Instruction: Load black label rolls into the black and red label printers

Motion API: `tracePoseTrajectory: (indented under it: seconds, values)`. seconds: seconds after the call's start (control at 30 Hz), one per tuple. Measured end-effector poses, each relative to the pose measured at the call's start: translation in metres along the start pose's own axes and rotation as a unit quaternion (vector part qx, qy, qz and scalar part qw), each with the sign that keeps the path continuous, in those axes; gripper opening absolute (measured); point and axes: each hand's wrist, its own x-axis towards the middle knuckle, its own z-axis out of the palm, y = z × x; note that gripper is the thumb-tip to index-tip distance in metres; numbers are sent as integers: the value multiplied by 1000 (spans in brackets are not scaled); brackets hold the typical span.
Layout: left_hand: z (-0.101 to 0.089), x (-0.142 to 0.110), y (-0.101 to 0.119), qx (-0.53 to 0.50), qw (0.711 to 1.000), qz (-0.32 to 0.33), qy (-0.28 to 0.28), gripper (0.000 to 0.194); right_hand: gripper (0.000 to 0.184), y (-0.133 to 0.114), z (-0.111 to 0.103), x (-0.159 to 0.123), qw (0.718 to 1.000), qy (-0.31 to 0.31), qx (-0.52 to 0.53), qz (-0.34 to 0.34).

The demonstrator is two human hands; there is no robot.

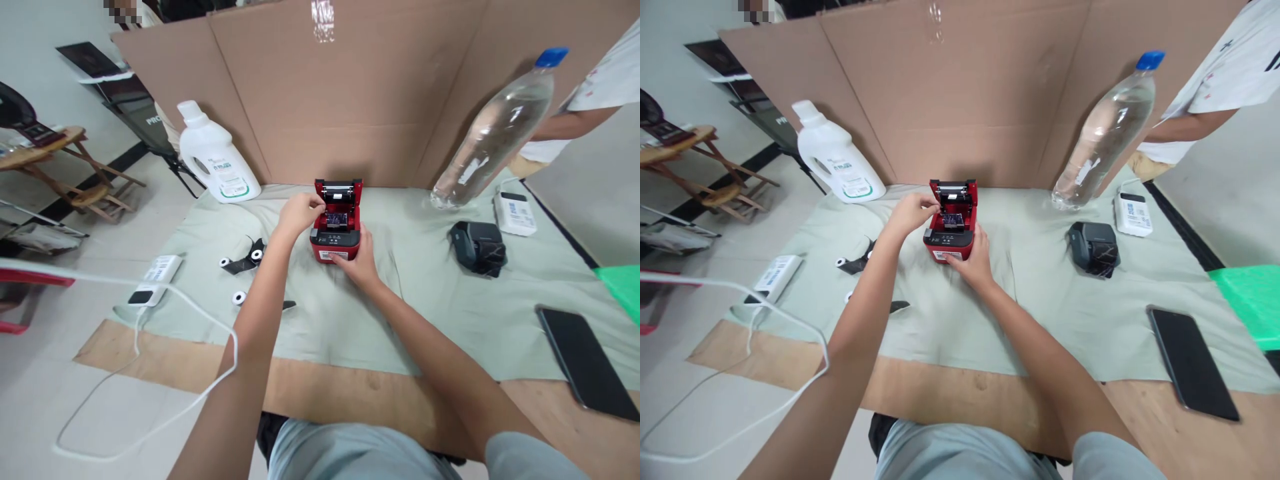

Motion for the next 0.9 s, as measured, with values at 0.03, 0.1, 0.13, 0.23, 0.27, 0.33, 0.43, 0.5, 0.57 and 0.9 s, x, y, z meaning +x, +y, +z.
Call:
tracePoseTrajectory:
  seconds: [0.03, 0.1, 0.13, 0.23, 0.27, 0.33, 0.43, 0.5, 0.57, 0.9]
  values:
    - [0, 7, 0, -24, 997, 21, -67, 21, 104, 0, 0, 0, 1000, 1, 1, 0]
    - [1, 18, -2, -62, 979, 41, -190, 22, 104, 3, 0, 1, 1000, 3, 1, 1]
    - [1, 22, -3, -69, 971, 47, -223, 22, 105, 4, 1, 1, 1000, 3, -1, 1]
    - [6, 30, -1, -12, 979, 72, -193, 25, 108, 9, 2, 2, 1000, -5, -11, -2]
    - [9, 33, 1, 30, 980, 80, -181, 27, 109, 10, 2, 2, 1000, -8, -14, -2]
    - [17, 39, 10, 123, 969, 81, -200, 33, 110, 12, 3, 3, 1000, -8, -14, 1]
    - [32, 47, 27, 226, 940, 51, -251, 38, 110, 13, 3, 3, 1000, -1, -5, -1]
    - [35, 47, 34, 254, 937, 37, -235, 33, 111, 14, 3, 3, 1000, 0, -2, -3]
    - [30, 40, 34, 229, 952, 43, -200, 27, 112, 14, 3, 3, 1000, 3, -2, -1]
    - [-65, -35, -106, -104, 964, -181, 163, 59, 110, 11, 2, 4, 1000, 4, 2, 10]
